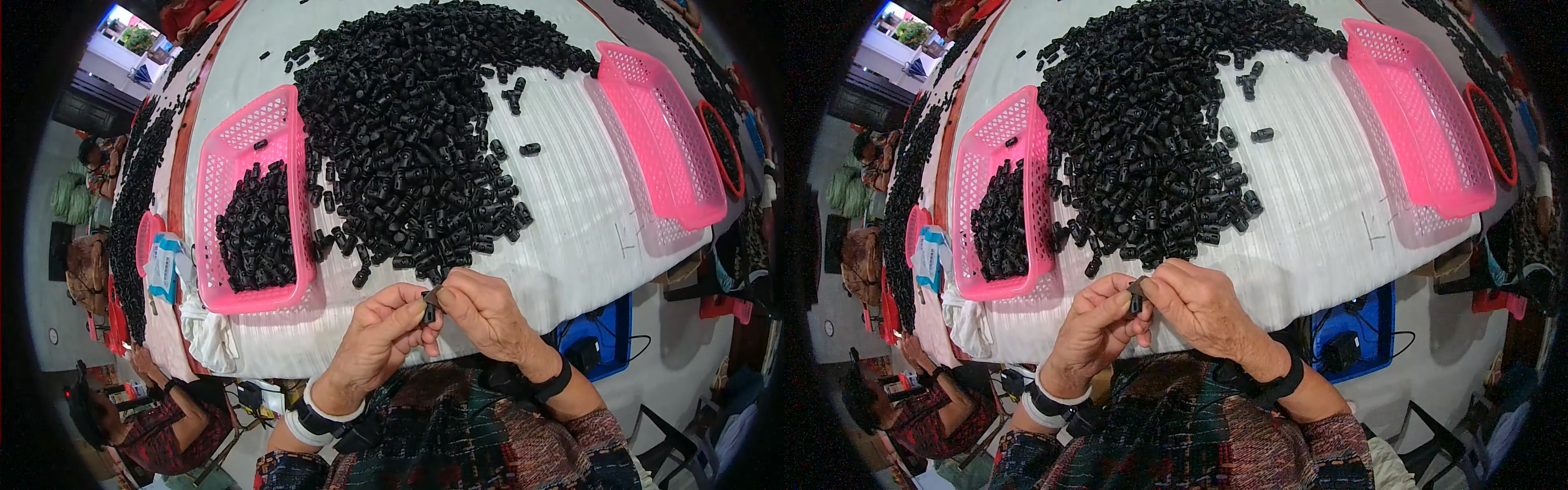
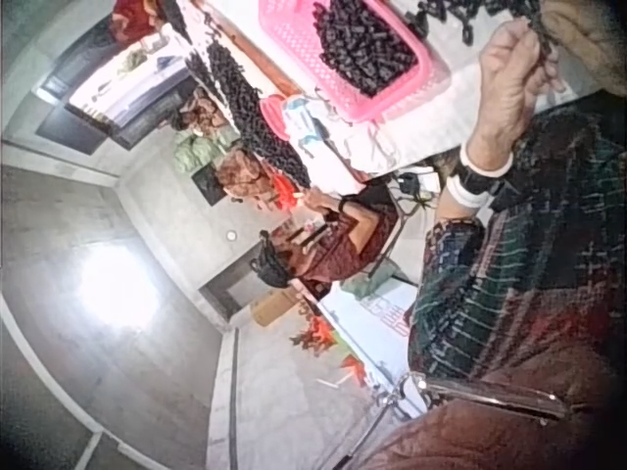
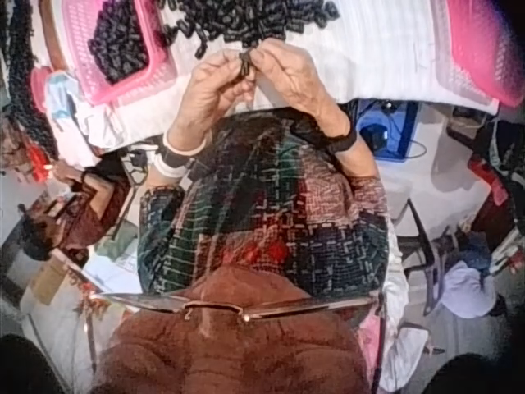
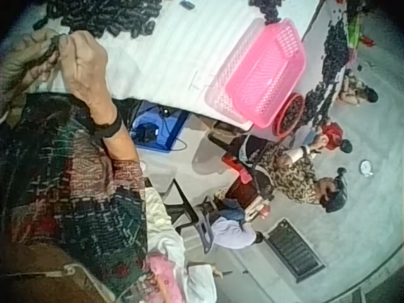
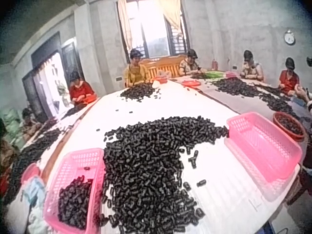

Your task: Assembling and sorting small black plastic components by hand at a shared workstation.

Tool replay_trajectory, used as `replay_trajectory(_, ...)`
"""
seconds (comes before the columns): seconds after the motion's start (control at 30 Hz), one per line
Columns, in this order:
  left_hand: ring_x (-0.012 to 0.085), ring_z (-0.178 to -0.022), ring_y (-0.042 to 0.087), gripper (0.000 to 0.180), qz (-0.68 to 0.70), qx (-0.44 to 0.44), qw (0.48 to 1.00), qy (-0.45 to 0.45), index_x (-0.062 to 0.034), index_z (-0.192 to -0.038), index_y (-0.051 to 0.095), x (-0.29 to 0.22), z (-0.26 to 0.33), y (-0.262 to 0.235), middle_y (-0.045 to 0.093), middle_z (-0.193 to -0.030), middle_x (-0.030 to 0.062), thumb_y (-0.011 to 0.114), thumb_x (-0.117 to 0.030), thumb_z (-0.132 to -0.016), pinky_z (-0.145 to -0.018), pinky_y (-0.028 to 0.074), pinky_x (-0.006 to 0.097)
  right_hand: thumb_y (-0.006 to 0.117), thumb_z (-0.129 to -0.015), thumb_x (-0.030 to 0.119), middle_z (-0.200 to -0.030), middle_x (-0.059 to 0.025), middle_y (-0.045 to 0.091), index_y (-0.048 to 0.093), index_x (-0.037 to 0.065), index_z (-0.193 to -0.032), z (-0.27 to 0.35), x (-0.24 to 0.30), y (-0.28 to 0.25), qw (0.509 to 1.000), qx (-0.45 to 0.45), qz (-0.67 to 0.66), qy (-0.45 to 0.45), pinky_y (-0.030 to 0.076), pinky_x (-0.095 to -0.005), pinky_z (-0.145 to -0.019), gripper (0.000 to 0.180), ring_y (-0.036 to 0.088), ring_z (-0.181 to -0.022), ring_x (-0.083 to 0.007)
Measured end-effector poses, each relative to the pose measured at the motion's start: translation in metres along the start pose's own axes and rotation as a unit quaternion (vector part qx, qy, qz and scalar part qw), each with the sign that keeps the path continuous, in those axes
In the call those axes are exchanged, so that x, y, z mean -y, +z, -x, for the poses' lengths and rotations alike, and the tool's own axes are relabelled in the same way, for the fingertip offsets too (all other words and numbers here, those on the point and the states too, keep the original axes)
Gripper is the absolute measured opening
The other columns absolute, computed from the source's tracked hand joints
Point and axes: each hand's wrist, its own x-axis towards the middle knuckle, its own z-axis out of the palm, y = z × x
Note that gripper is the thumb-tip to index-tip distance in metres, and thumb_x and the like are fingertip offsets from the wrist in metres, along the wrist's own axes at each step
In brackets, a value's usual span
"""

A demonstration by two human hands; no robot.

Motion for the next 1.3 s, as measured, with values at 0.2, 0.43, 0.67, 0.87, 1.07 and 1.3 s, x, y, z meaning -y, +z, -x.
replay_trajectory(0.2, 0.0136, -0.068, 0.057, 0.017, -0.007, -0.002, 1.0, -0.002, 0.0026, -0.099, 0.052, 0.001, 0.001, -0.003, 0.058, -0.084, 0.0094, 0.049, -0.011, -0.091, -0.063, 0.052, 0.027, 0.051, -0.089, 0.014, -0.066, -0.0091, 0.053, 0.057, 0.0, -0.08, 0.001, -0.001, 0.0, 1.0, 0.003, 0.021, -0.004, 0.044, -0.0288, -0.05, 0.018, 0.057, -0.058, -0.0207)
replay_trajectory(0.43, 0.0138, -0.067, 0.058, 0.017, -0.014, -0.018, 1.0, -0.008, 0.0031, -0.1, 0.053, 0.0, 0.001, -0.007, 0.059, -0.083, 0.0098, 0.049, -0.011, -0.09, -0.062, 0.052, 0.027, 0.052, -0.088, 0.015, -0.064, -0.0091, 0.053, 0.056, 0.0, -0.076, -0.001, -0.002, 0.001, 0.998, 0.009, 0.059, -0.014, 0.044, -0.0303, -0.049, 0.019, 0.056, -0.056, -0.0219)
replay_trajectory(0.67, 0.0129, -0.065, 0.057, 0.016, -0.021, -0.049, 0.999, -0.012, 0.0023, -0.097, 0.054, 0.003, 0.002, -0.015, 0.059, -0.081, 0.0093, 0.051, -0.012, -0.09, -0.06, 0.052, 0.028, 0.053, -0.087, 0.016, -0.063, -0.0094, 0.053, 0.054, 0.001, -0.071, -0.001, -0.002, 0.006, 0.996, 0.027, 0.086, 0.004, 0.042, -0.0329, -0.047, 0.022, 0.055, -0.054, -0.0229)
replay_trajectory(0.87, 0.0114, -0.065, 0.055, 0.016, -0.002, -0.02, 1.0, -0.008, 0.0011, -0.096, 0.054, 0.002, -0.002, -0.014, 0.059, -0.081, 0.0078, 0.051, -0.013, -0.09, -0.059, 0.051, 0.028, 0.049, -0.09, 0.02, -0.063, -0.0093, 0.048, 0.056, -0.001, -0.078, 0.002, -0.009, -0.007, 0.989, 0.019, -0.112, 0.093, 0.039, -0.0302, -0.053, 0.024, 0.049, -0.057, -0.02)
replay_trajectory(1.07, 0.0111, -0.066, 0.054, 0.016, 0.018, 0.007, 1.0, -0.016, 0.001, -0.098, 0.052, 0.003, 0.003, -0.009, 0.057, -0.081, 0.0072, 0.049, -0.014, -0.091, -0.059, 0.051, 0.029, 0.049, -0.09, 0.017, -0.065, -0.01, 0.049, 0.055, -0.002, -0.079, 0.005, -0.004, 0.002, 1.0, 0.016, 0.004, 0.013, 0.04, -0.0305, -0.053, 0.023, 0.051, -0.057, -0.0205)
replay_trajectory(1.3, 0.0117, -0.066, 0.053, 0.016, 0.046, 0.025, 0.998, -0.021, 0.0003, -0.098, 0.051, 0.007, 0.002, -0.009, 0.056, -0.08, 0.0074, 0.049, -0.013, -0.091, -0.058, 0.051, 0.029, 0.05, -0.09, 0.015, -0.065, -0.0099, 0.052, 0.055, -0.001, -0.078, 0.005, -0.004, 0.006, 1.0, -0.002, 0.027, -0.009, 0.043, -0.0306, -0.052, 0.021, 0.055, -0.058, -0.0222)
